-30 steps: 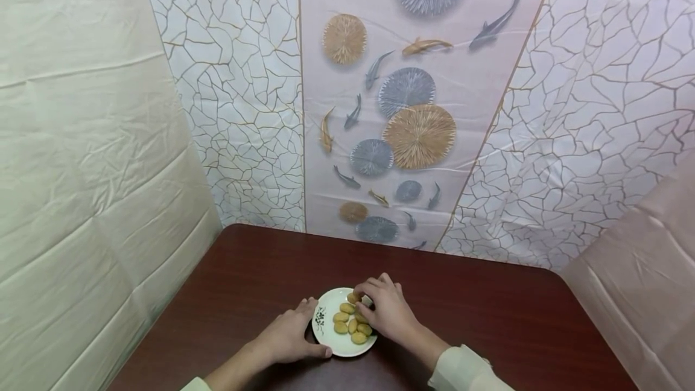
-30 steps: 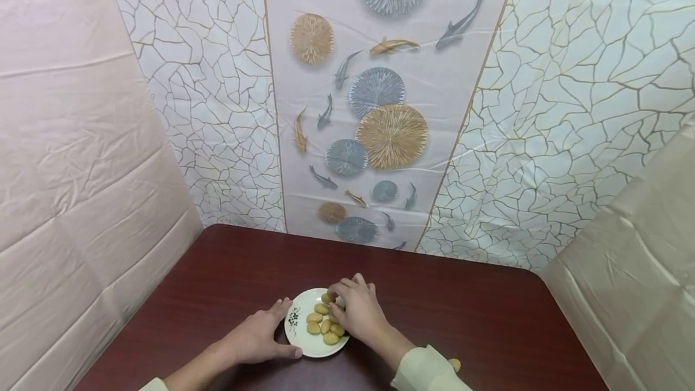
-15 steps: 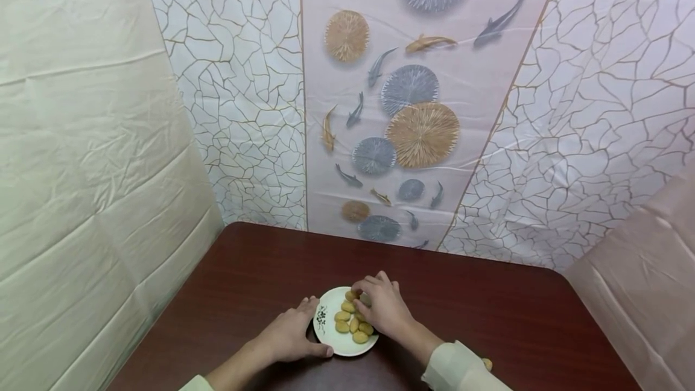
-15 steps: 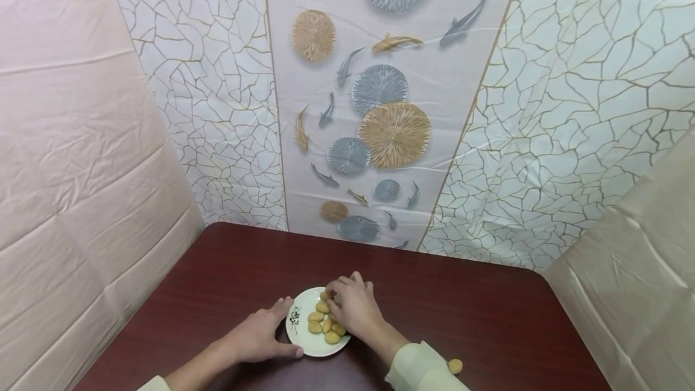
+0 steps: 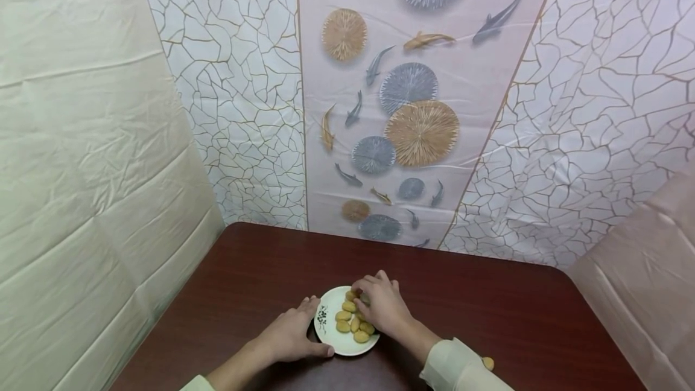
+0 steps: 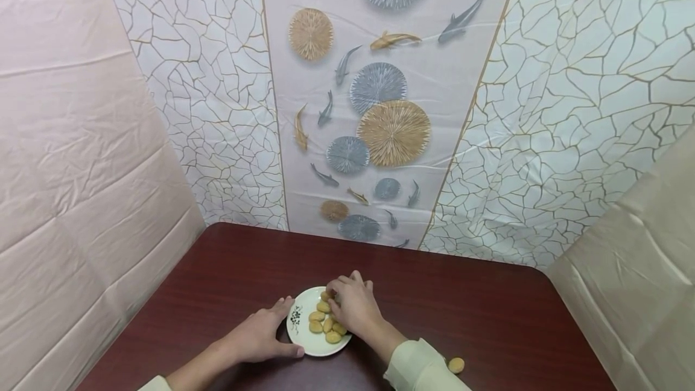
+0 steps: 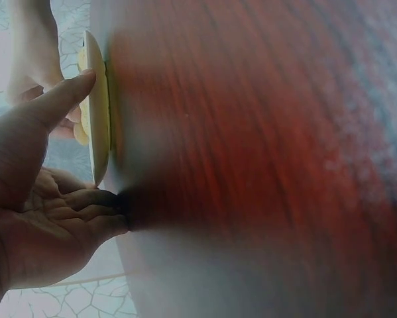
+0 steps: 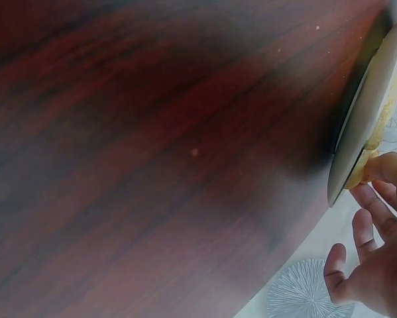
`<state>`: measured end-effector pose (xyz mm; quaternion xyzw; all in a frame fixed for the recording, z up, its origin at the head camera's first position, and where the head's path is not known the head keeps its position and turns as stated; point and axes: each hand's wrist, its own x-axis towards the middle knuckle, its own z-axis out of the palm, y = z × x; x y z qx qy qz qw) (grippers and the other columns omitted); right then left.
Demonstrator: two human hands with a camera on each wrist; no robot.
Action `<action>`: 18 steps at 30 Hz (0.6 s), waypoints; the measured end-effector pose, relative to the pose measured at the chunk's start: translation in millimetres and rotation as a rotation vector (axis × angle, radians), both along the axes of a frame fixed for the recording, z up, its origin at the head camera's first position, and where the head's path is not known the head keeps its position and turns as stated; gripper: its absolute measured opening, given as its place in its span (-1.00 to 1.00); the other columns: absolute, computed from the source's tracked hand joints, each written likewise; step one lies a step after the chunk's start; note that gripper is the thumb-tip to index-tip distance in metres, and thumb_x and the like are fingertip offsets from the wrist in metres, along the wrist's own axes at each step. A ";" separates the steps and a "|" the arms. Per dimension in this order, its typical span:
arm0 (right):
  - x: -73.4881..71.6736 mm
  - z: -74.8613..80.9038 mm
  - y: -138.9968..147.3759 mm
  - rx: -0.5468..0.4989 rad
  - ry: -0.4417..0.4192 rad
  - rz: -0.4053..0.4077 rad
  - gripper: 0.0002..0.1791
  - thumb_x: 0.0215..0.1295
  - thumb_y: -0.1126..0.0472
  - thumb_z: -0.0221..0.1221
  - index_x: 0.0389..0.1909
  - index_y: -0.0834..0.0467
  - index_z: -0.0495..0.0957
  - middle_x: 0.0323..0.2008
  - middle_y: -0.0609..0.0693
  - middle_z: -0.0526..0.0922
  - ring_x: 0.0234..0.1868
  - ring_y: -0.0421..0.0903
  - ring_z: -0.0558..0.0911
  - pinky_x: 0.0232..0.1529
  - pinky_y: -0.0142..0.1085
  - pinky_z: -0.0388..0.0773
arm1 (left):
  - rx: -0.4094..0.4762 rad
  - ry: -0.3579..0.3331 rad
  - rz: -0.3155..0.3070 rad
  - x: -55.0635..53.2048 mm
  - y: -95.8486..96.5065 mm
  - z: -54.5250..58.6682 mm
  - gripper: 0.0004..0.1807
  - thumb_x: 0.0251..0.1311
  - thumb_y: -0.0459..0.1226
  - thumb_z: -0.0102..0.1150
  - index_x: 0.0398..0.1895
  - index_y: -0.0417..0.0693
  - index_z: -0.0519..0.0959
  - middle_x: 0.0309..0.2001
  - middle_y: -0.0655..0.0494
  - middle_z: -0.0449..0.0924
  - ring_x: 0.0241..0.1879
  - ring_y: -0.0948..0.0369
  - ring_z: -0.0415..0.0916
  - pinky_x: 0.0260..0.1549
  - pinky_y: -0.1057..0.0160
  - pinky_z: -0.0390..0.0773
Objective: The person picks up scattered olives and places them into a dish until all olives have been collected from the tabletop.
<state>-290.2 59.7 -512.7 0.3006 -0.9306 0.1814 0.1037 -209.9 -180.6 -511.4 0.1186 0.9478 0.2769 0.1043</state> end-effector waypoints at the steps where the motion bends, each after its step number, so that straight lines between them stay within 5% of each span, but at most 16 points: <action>1: -0.3 -0.1 -0.1 0.002 -0.001 -0.001 -0.84 0.37 0.18 0.52 -0.10 -0.01 0.78 -0.07 -0.09 0.85 -0.11 -0.09 0.50 -0.17 -0.14 0.33 | 0.001 -0.002 0.000 -0.2 -0.1 -0.1 0.34 0.12 0.31 0.58 0.72 -0.36 0.20 0.69 -0.38 0.22 0.66 -0.35 0.26 0.52 -0.48 0.36; 18: -3.1 -0.4 -3.5 0.015 -0.009 -0.011 -0.86 0.36 0.18 0.52 -0.13 -0.01 0.78 -0.06 -0.06 0.86 -0.12 -0.07 0.51 -0.19 -0.11 0.36 | 0.004 -0.010 0.004 0.6 0.0 0.8 0.33 0.13 0.30 0.58 0.73 -0.35 0.19 0.70 -0.37 0.22 0.69 -0.31 0.23 0.55 -0.45 0.34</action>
